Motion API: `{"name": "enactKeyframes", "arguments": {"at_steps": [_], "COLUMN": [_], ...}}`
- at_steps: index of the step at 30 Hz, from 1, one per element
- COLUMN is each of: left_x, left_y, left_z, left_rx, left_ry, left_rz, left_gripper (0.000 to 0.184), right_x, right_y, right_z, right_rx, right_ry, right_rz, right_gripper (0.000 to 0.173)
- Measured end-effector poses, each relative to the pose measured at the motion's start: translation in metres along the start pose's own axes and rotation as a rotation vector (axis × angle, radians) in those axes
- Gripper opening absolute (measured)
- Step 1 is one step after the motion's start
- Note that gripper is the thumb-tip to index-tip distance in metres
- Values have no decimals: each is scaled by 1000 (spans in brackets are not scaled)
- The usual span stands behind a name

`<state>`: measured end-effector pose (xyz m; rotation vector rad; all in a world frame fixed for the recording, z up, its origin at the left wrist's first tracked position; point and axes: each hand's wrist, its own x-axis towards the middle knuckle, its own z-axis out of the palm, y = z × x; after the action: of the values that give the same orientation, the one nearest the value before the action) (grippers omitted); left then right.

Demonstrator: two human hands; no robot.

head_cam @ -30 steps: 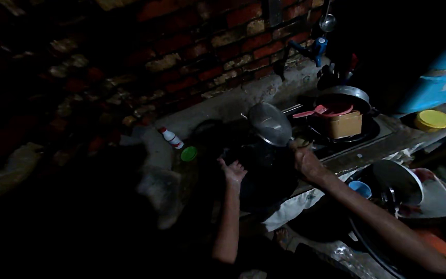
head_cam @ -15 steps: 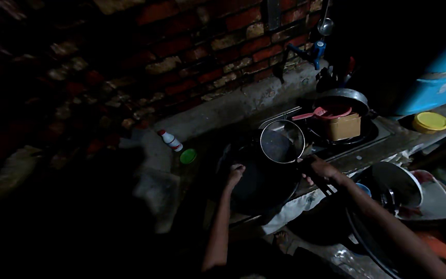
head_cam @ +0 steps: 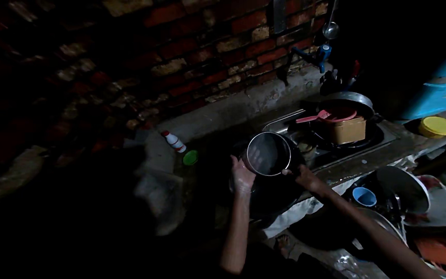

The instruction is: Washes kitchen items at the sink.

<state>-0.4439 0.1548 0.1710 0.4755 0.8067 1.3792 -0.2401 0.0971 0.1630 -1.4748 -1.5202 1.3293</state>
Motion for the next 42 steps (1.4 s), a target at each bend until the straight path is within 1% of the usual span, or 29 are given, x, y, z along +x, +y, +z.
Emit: {"name": "enactKeyframes", "arguments": {"at_steps": [2,5,7,9,10,11,12,13,14,15,16,18,20,21,23,25,29,31,32,33,34,35,36,37,38,39,40,41,42], "left_x": [-2,-11,-15,-12,-9,-6,-3,0,2,3,4,6,5,4,3,5,19,29,35,38,40,43,45,49,54,60,72,86,98], "left_y": [-13,-29,-25,-14,-9,-3,4,10,12,10,8,4,2,3,2,-2,-9,-5,0,7,17,28,37,42,45,45,41,32,21], "left_z": [14,24,20,5,-7,-20,-31,-37,-39,-42,-46,-49,-39,-34,-27,-19,-22,-25,-25,-21,-15,-8,3,16,31,47,63,81,101], "left_rx": [-72,-20,59,162,284,525,878,1255,1547,1652,1568,1121,643,491,312,265,353,458,563,751,1015,1310,1575,1739,1798,1771,1691,1594,1527], "left_ry": [74,151,144,64,4,-69,-147,-215,-236,-220,-185,-81,0,-17,-109,-107,-9,0,13,36,36,16,-16,-52,-97,-188,-312,-449,-562], "left_rz": [43,-3,10,85,113,129,136,95,36,14,27,68,12,-18,-33,-5,55,81,99,136,159,148,121,114,158,245,346,385,370], "left_gripper": [74,58,41,21,17,15,10,13,22,27,27,21,34,45,62,64,43,33,29,26,28,36,44,50,50,43,30,22,19], "right_x": [0,4,6,8,8,8,7,7,6,6,6,6,7,8,10,8,-4,-6,-7,-8,-9,-10,-12,-14,-18,-23,-30,-38,-47], "right_y": [-4,-5,-4,-2,0,1,2,3,4,6,6,6,5,5,4,-3,-21,-27,-29,-30,-30,-25,-16,-9,-3,2,7,13,21], "right_z": [11,12,4,-5,-8,-12,-14,-16,-17,-17,-16,-14,-13,-12,-11,-9,-7,-7,-8,-11,-15,-19,-23,-28,-33,-38,-45,-51,-57], "right_rx": [20,-72,-174,-256,-299,-348,-387,-414,-438,-456,-471,-490,-492,-474,-362,-188,83,51,2,-22,-10,35,110,184,245,274,270,248,222], "right_ry": [0,91,131,147,154,159,164,162,157,151,146,145,125,106,47,-26,-196,-258,-280,-300,-313,-323,-322,-325,-306,-259,-187,-100,0], "right_rz": [6,-81,-139,-143,-135,-122,-117,-111,-104,-101,-99,-92,-76,-73,-69,-8,232,247,244,245,237,211,166,123,67,7,-45,-90,-131], "right_gripper": [30,32,37,42,44,45,46,46,46,46,46,47,48,49,48,42,35,37,37,35,34,30,23,17,14,13,14,15,17]}}
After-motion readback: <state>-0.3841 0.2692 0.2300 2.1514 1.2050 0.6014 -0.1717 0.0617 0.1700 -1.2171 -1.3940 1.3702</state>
